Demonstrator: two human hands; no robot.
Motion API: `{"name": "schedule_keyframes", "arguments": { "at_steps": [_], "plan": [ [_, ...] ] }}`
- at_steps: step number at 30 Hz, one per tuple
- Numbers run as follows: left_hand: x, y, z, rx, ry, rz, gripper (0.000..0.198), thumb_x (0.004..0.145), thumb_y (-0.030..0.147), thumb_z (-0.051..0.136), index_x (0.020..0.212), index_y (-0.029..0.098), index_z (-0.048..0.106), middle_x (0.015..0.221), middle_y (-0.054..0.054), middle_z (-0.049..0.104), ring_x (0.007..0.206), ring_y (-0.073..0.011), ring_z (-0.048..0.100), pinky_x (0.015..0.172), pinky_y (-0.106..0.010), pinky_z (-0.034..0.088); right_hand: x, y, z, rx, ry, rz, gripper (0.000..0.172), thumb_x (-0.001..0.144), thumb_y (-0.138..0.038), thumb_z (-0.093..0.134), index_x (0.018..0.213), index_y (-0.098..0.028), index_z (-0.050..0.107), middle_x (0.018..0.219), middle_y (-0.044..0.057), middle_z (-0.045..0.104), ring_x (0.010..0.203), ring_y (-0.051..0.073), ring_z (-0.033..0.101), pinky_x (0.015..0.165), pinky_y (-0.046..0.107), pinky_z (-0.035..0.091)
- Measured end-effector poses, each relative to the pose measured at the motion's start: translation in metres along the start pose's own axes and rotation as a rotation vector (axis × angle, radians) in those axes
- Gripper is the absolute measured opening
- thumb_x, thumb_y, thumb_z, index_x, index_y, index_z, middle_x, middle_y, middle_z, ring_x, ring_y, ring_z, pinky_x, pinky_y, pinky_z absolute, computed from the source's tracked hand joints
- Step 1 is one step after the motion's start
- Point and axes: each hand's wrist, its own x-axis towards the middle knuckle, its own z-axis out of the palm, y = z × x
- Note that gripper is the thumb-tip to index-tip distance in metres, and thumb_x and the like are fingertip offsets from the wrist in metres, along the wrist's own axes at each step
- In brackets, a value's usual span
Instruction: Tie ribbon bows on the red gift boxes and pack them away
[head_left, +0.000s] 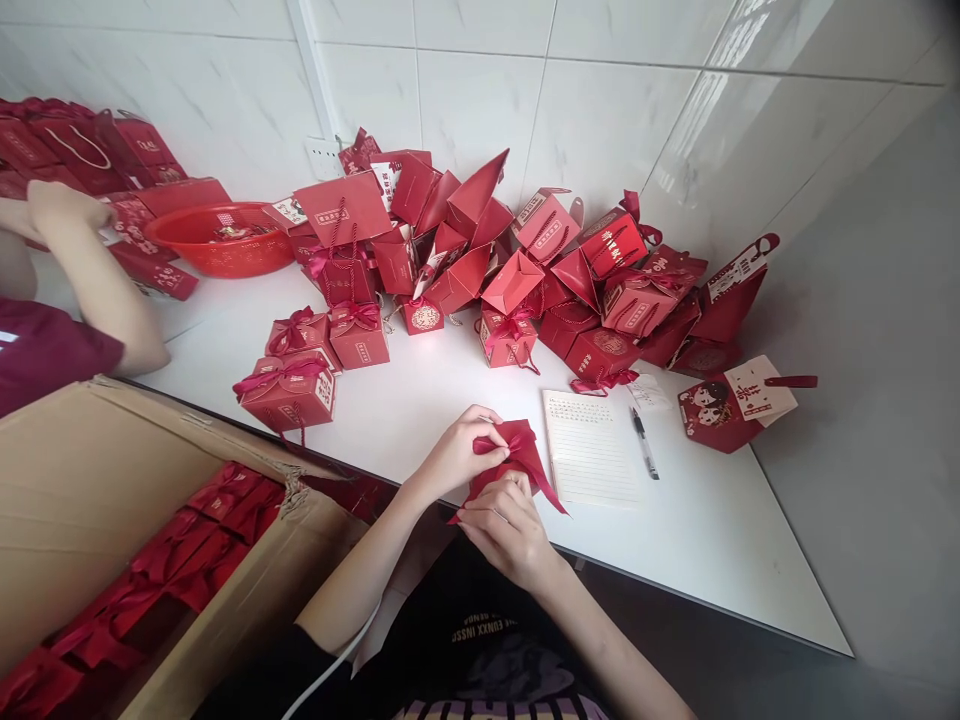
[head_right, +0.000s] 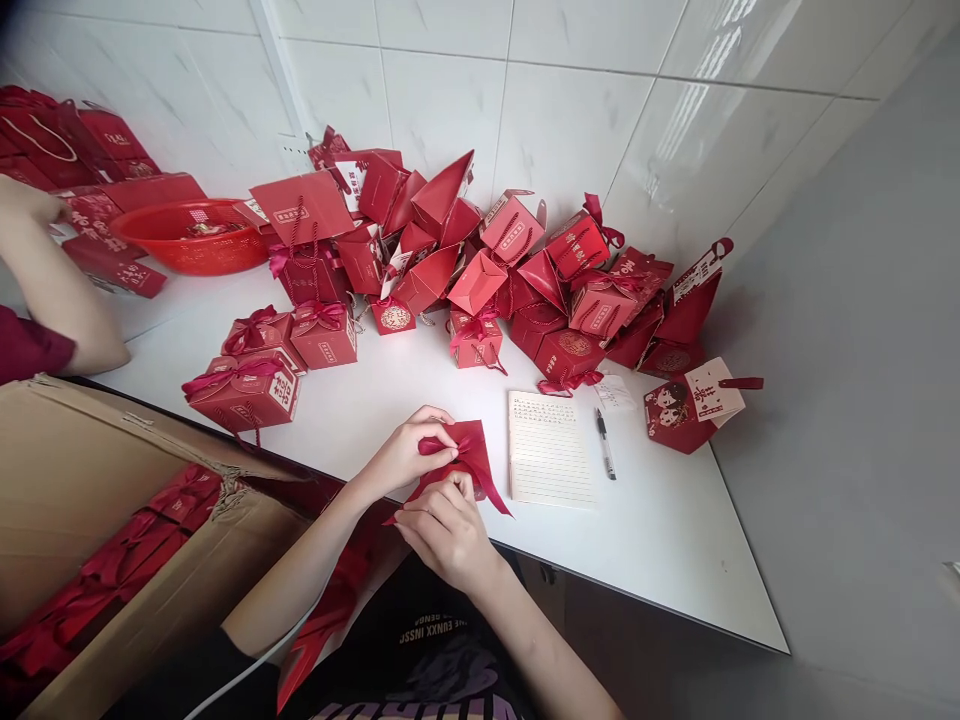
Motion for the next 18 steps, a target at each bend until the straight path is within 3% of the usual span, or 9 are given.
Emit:
{"name": "schedule_keyframes", "arguments": {
  "at_steps": [11,15,17,18],
  "plan": [
    [0.0,-0.001,0.0,0.0,-0.001,0.008,0.006,0.076,0.021,0.06,0.072,0.019,0.065,0.108,-0.005,0.052,0.104,-0.0192,0.055,0.095,-0.034,0.043,0.0,-0.002,0.003,0.036,-0.013,-0.01,0.009,0.083,-0.013,0.061,0.089,-0.019,0.058,0.077,0.0,0.068,0.072,0.014,0.056,0.072,0.034,0.037],
    [0.001,-0.004,0.0,0.007,-0.008,0.02,0.008,0.077,0.025,0.06,0.074,0.02,0.065,0.108,-0.005,0.052,0.105,-0.0193,0.054,0.096,-0.034,0.041,0.006,-0.007,-0.02,0.034,-0.086,-0.006,0.015,0.085,-0.027,0.059,0.098,-0.018,0.058,0.084,0.004,0.067,0.079,0.017,0.057,0.074,0.036,0.04],
    [0.001,-0.005,-0.001,0.004,-0.021,0.018,0.009,0.077,0.027,0.06,0.074,0.02,0.065,0.108,-0.006,0.052,0.106,-0.0195,0.054,0.097,-0.034,0.041,0.006,-0.003,-0.04,-0.012,0.004,0.11,0.02,0.087,-0.032,0.052,0.1,-0.017,0.056,0.088,0.007,0.064,0.084,0.019,0.056,0.074,0.036,0.042],
    [0.001,-0.005,-0.001,0.0,-0.026,0.016,0.01,0.078,0.028,0.06,0.074,0.02,0.065,0.109,-0.006,0.052,0.106,-0.0197,0.053,0.097,-0.034,0.041,0.004,0.001,-0.05,-0.07,0.068,0.24,0.02,0.088,-0.032,0.049,0.098,-0.017,0.056,0.088,0.008,0.062,0.084,0.02,0.055,0.073,0.036,0.042]
  ]
}}
